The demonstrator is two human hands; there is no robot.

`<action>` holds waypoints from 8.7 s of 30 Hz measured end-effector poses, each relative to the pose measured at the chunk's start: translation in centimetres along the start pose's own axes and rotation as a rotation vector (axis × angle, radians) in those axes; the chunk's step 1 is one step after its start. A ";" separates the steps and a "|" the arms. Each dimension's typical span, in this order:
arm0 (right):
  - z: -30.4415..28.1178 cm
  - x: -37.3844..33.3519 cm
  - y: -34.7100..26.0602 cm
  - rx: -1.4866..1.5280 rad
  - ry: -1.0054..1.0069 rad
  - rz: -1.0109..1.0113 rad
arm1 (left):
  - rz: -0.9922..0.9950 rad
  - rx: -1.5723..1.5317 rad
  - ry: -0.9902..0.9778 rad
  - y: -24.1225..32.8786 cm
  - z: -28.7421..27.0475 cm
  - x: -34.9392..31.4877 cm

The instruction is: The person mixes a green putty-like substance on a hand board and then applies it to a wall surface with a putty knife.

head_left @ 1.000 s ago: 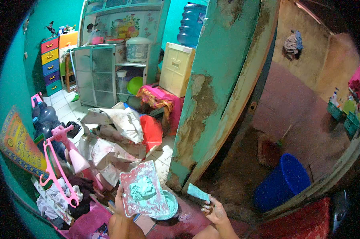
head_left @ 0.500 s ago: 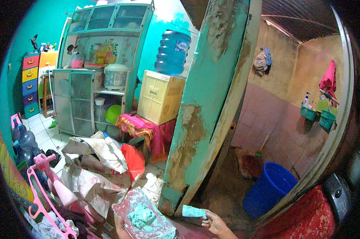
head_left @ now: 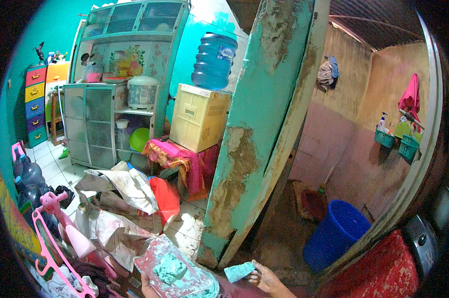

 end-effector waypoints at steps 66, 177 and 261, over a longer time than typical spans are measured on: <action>11.0 -2.2 -7.1 -1.073 -0.114 -0.299 | -0.109 0.176 -0.066 -3.3 4.3 1.7; 33.0 -28.5 -39.4 -0.772 0.332 -2.088 | -0.025 0.103 -0.044 -3.6 0.9 3.0; 43.9 -25.7 -26.3 -2.505 0.590 -1.927 | 0.040 0.104 -0.145 -2.5 5.1 0.8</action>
Point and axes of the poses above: each hand's wrist, its own x-axis towards the middle knuckle, its own z-axis out of the palm, y = z × x, the point moved 7 cm from there along x, towards the middle knuckle, and after that the axes turned 15 degrees about z, right-handed, at the moved point
